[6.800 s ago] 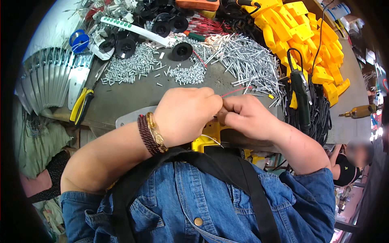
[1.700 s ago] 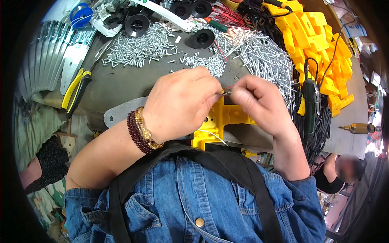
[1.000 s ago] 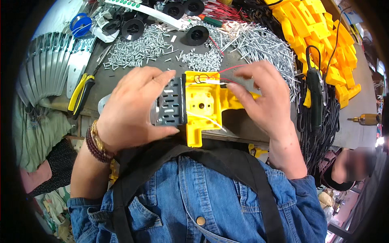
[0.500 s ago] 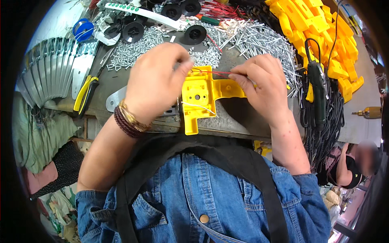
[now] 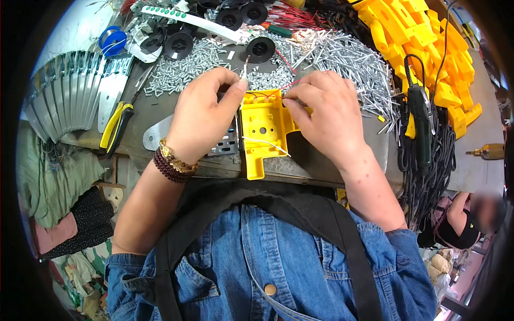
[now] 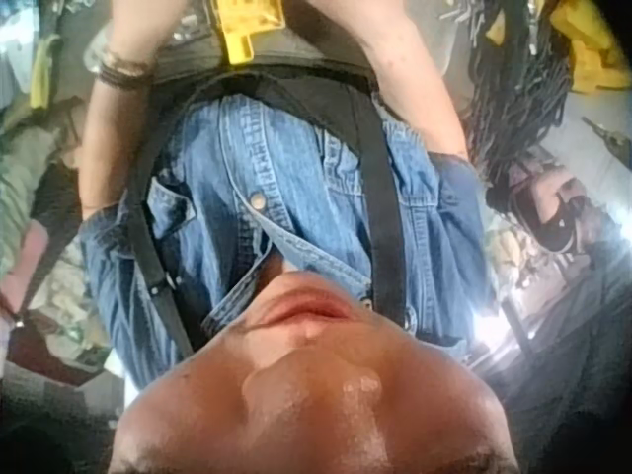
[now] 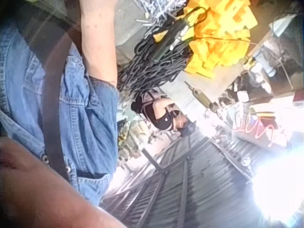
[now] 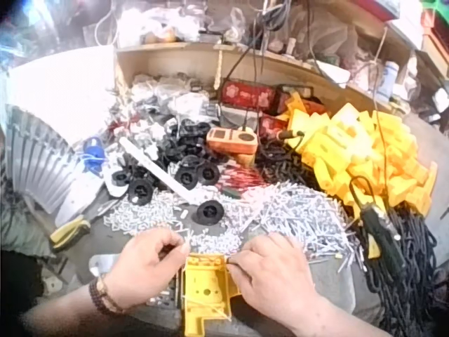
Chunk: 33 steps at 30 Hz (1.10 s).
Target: The person assembles an electric tool by placing internal electrical components into a yellow casing, fastening the housing shut with screws using a powered screwdriver, and attaching a dial knob. The person then sets the assembled tool aside and begins positioning wiring into another casing.
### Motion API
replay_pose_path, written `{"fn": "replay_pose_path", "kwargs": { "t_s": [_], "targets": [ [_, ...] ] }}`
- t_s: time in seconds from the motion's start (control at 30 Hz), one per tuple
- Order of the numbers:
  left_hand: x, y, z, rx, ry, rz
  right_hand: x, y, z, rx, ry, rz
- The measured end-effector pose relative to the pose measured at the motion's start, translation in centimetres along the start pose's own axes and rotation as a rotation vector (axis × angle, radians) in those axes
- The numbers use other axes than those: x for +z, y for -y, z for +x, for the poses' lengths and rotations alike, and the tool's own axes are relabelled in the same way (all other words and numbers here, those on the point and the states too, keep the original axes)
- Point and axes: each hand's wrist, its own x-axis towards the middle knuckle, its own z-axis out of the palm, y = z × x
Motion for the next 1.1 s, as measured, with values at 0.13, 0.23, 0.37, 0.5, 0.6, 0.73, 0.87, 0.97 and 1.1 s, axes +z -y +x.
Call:
{"fn": "replay_pose_path", "kwargs": {
  "t_s": [0.13,0.23,0.37,0.5,0.6,0.73,0.87,0.97,1.1],
  "targets": [
    [-0.9,-0.4,-2.1,0.31,-0.089,0.114,-0.5,-0.6,-1.1,-0.064,-0.021,0.098],
    [-1.7,-2.2,-4.2,0.658,0.133,0.354,-1.0,-0.8,-1.9,-0.134,-0.109,0.131],
    [-0.1,-1.6,-3.9,0.752,0.119,0.407,-1.9,-1.0,-3.4,-0.229,-0.13,0.095],
    [0.3,-2.1,-3.9,0.693,0.175,0.343,-1.4,-0.4,-4.1,-0.352,-0.104,0.09],
    [0.4,-1.2,-3.7,0.685,0.149,0.331,-1.3,-0.1,-4.1,-0.387,-0.114,0.101],
    [0.2,-2.5,-2.9,0.596,0.084,0.272,-1.4,0.4,-3.8,-0.475,-0.165,0.138],
    [0.1,-2.0,-1.7,0.681,0.143,0.223,-1.9,0.3,-2.9,-0.452,-0.195,0.102],
    [-0.5,-2.2,-1.1,0.628,0.296,0.175,-1.8,-0.2,-2.6,-0.394,-0.177,0.093],
    [-0.7,-2.2,-1.2,0.641,0.266,0.191,-0.9,0.0,-2.2,-0.354,-0.199,0.169]
  ]
}}
